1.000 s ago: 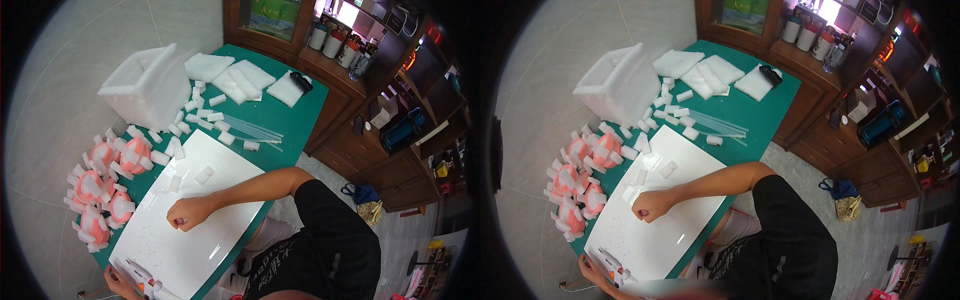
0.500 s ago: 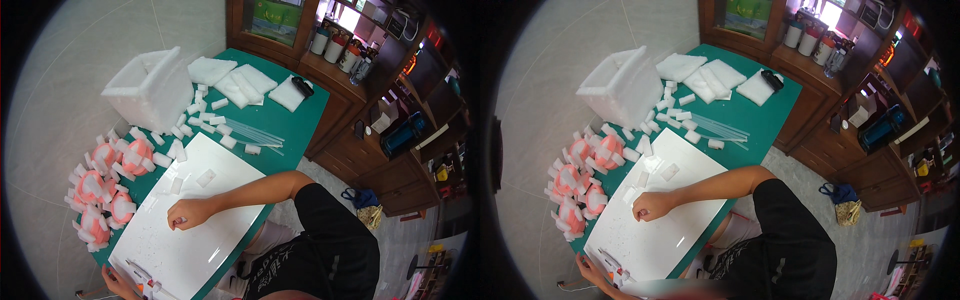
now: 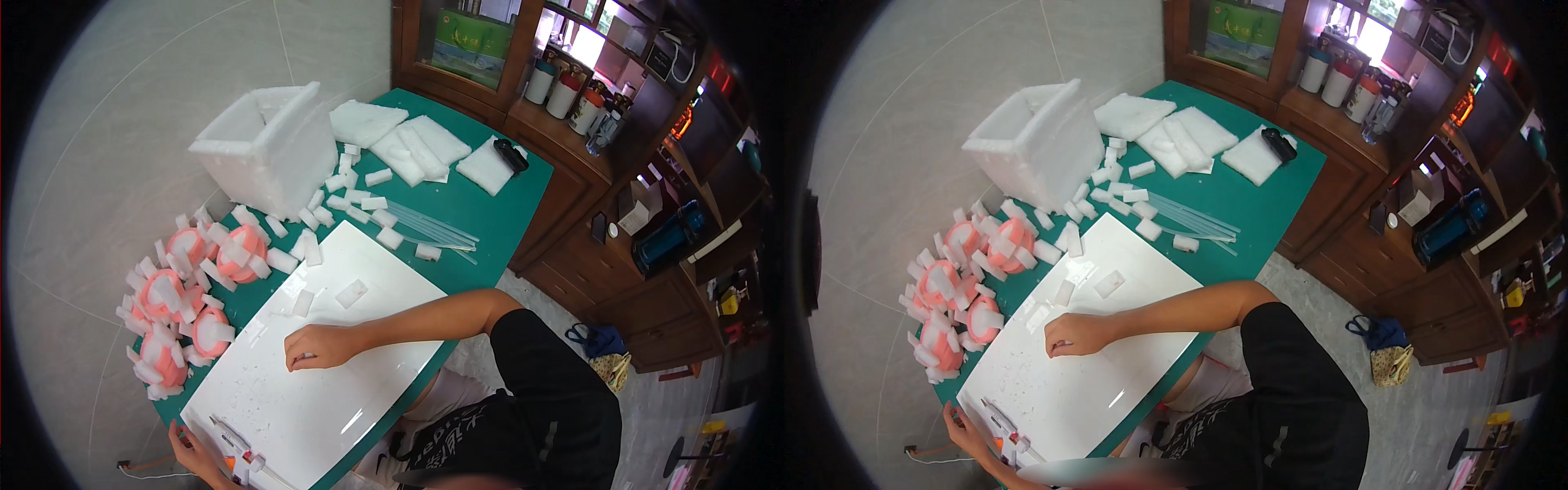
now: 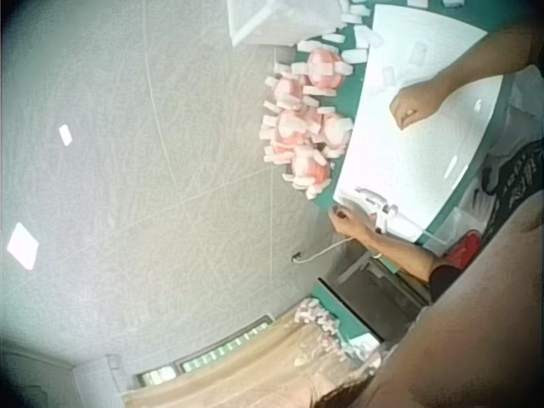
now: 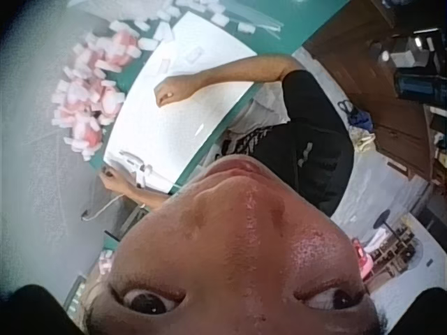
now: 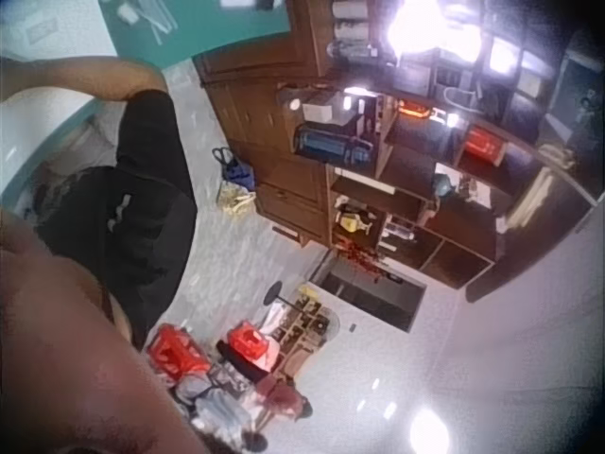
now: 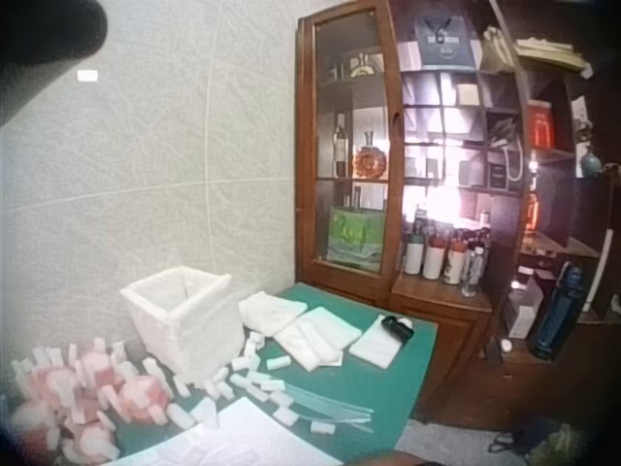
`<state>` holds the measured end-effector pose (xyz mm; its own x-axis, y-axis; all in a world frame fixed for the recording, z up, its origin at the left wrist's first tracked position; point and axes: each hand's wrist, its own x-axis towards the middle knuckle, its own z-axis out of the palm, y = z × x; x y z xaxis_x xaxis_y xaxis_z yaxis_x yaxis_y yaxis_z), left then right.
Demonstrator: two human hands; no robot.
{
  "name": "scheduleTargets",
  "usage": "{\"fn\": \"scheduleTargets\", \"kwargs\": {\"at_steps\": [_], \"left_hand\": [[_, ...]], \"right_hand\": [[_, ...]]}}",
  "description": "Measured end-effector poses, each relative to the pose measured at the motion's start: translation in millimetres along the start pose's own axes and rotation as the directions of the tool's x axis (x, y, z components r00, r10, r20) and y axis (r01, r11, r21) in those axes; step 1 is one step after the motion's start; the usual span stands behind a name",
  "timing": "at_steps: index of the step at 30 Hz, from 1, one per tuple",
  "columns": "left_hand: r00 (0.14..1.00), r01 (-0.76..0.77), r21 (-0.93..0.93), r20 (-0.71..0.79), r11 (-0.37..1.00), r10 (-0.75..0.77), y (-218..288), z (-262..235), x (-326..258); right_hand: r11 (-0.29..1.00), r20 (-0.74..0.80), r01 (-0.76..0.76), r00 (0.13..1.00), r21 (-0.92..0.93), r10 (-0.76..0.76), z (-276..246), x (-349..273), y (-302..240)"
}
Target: Assembling foam pieces using a hot glue gun.
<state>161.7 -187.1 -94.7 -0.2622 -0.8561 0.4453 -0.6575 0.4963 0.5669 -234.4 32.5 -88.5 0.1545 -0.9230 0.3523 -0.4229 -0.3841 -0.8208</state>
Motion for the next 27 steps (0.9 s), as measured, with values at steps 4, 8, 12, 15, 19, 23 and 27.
{"fn": "scheduleTargets", "kwargs": {"at_steps": [4,8,12,15,19,23,27], "left_hand": [[1.000,0.004,0.018,-0.002,1.000,-0.004,7.1,-13.3,-4.7],[1.000,-0.015,0.005,-0.003,1.000,0.016,0.7,-5.6,-3.2],[1.000,-0.030,-0.017,-0.004,0.999,0.030,4.9,-7.6,-4.2],[1.000,-0.030,-0.012,-0.003,0.999,0.030,5.8,-8.2,-4.5],[0.999,-0.047,-0.011,-0.020,0.999,0.047,8.5,-7.3,-4.8],[0.999,-0.051,0.004,-0.019,0.999,0.051,7.0,-7.6,-4.4],[0.999,-0.054,-0.017,-0.008,0.998,0.053,7.6,-8.4,-5.0]], "right_hand": [[1.000,0.029,-0.006,1.000,0.016,0.005,2.2,4.7,-5.0],[0.999,-0.012,-0.004,1.000,0.032,0.004,2.5,2.2,-2.3],[0.999,-0.012,-0.024,1.000,0.040,0.024,3.7,2.3,-2.5],[0.998,-0.006,-0.058,0.998,0.032,0.058,4.6,2.2,-0.9],[0.996,-0.002,-0.080,0.997,0.042,0.080,3.1,2.5,-3.9],[0.996,-0.005,-0.085,0.996,0.040,0.085,2.6,3.1,-4.5],[0.994,0.005,-0.101,0.995,0.036,0.100,1.4,3.1,-5.6]]}}
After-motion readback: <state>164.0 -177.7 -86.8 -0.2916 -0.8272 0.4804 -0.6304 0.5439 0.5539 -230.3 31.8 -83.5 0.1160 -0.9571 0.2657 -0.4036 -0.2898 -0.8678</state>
